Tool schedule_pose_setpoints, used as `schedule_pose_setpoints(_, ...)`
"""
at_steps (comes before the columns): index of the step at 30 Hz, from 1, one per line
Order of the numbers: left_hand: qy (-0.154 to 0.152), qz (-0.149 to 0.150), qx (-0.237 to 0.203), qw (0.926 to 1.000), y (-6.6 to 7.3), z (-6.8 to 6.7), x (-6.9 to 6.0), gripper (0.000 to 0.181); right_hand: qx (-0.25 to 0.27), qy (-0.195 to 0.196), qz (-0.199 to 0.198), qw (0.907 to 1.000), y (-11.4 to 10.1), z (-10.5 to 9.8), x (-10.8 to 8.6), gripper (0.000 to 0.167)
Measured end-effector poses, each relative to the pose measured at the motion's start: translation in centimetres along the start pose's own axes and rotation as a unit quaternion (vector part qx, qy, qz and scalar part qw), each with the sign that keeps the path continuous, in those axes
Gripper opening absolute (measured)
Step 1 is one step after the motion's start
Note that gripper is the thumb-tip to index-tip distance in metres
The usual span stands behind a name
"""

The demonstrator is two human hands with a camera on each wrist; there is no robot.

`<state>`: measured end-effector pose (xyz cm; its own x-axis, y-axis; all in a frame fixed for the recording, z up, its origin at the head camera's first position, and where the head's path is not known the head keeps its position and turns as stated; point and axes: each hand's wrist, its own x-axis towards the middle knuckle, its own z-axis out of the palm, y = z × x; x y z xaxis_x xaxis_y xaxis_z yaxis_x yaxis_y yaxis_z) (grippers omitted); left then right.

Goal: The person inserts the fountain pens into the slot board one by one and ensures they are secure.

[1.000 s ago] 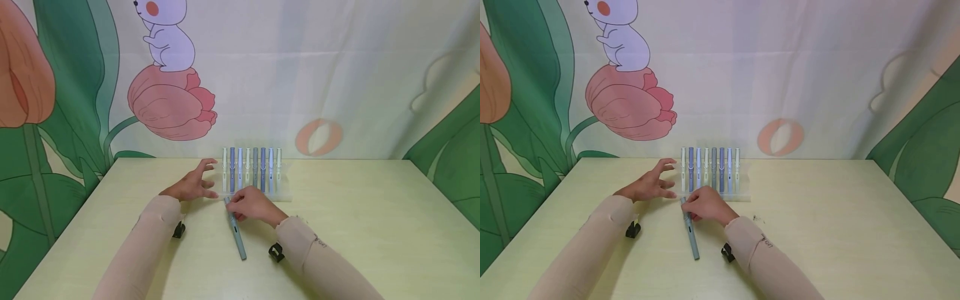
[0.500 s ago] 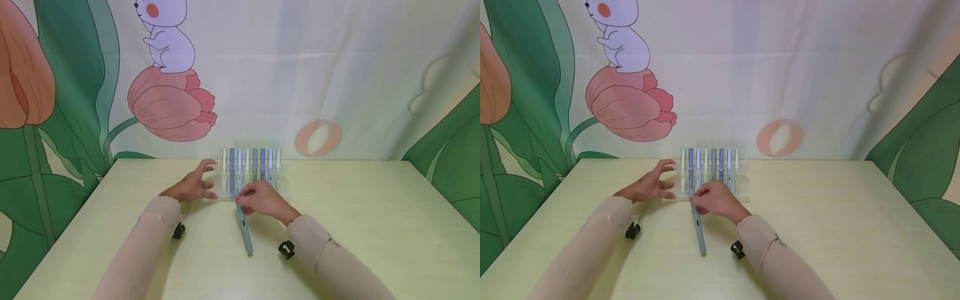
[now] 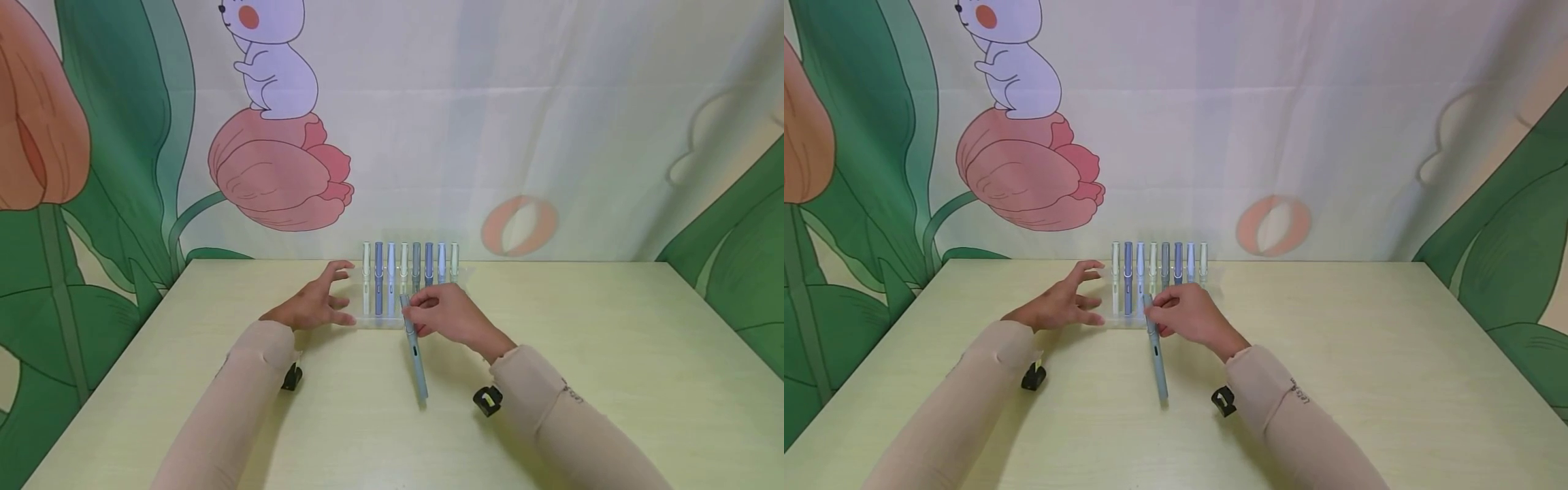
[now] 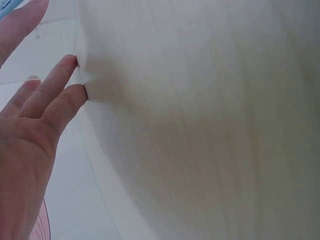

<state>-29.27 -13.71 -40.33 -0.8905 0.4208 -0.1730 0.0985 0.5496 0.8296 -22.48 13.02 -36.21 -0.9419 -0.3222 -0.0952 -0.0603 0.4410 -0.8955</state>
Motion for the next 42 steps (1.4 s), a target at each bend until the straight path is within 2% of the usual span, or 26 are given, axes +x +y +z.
schedule_pose_setpoints(11, 0.002, -0.013, -0.007, 0.9999, 0.0, 0.0, 0.1, 0.105, -0.013, 0.011, -0.003, 0.9999, 0.0, -2.3, -0.6, 0.024)
schedule_pose_setpoints(28, -0.004, 0.002, -0.004, 1.0, 0.0, -0.1, 0.0, 0.104, -0.04, 0.049, 0.018, 0.9978, -0.5, -6.4, -0.9, 0.03)
schedule_pose_setpoints(36, -0.006, 0.003, -0.004, 1.0, -0.1, -0.1, 0.1, 0.105, -0.033, 0.063, 0.0, 0.9975, -0.8, -8.4, -1.5, 0.037)
schedule_pose_setpoints(42, -0.002, -0.002, -0.005, 1.0, -0.2, -0.1, 0.1, 0.105, -0.05, 0.072, 0.003, 0.9962, -0.8, -9.6, -1.7, 0.036)
